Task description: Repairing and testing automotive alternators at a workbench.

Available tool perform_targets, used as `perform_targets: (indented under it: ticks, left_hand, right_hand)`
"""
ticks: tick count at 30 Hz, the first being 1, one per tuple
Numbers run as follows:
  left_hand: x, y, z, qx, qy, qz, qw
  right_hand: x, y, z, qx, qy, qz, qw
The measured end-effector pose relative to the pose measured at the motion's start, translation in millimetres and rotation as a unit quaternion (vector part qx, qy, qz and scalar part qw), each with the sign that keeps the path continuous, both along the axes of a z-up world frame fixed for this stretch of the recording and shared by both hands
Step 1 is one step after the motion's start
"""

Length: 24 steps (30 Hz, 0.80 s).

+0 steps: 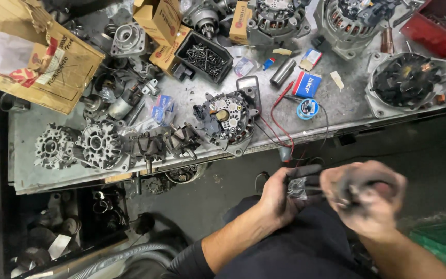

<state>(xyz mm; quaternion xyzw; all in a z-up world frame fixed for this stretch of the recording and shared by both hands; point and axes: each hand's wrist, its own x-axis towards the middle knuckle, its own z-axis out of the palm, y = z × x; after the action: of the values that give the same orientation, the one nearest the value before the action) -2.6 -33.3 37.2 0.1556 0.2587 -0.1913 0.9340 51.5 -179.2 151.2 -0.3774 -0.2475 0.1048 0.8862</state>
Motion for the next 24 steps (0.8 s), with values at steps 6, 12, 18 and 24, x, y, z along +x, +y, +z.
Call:
perform_targets:
  ticks: [6,12,18,24]
  left_hand:
    - [-1,-2,3,-0.018,-0.008,-0.019,1.000]
    - [-1,0,4,-0.027,-0.007,-0.031,0.999]
    - [8,4,13,-0.021,0.009,-0.058,0.998]
    - [7,2,31,-0.028,0.038,-0.035,0.998]
  right_hand:
    - [-6,-3,14,-0.006,0.004,-0.006,1.000]
    - [-3,-8,0,-0.006,-0.028,0.002,1.000]
    - [-1,-13,0,-0.004,-0.022,-0.019,1.000]
    - [-2,-2,-3,-0.018,-0.054,-0.040,0.998]
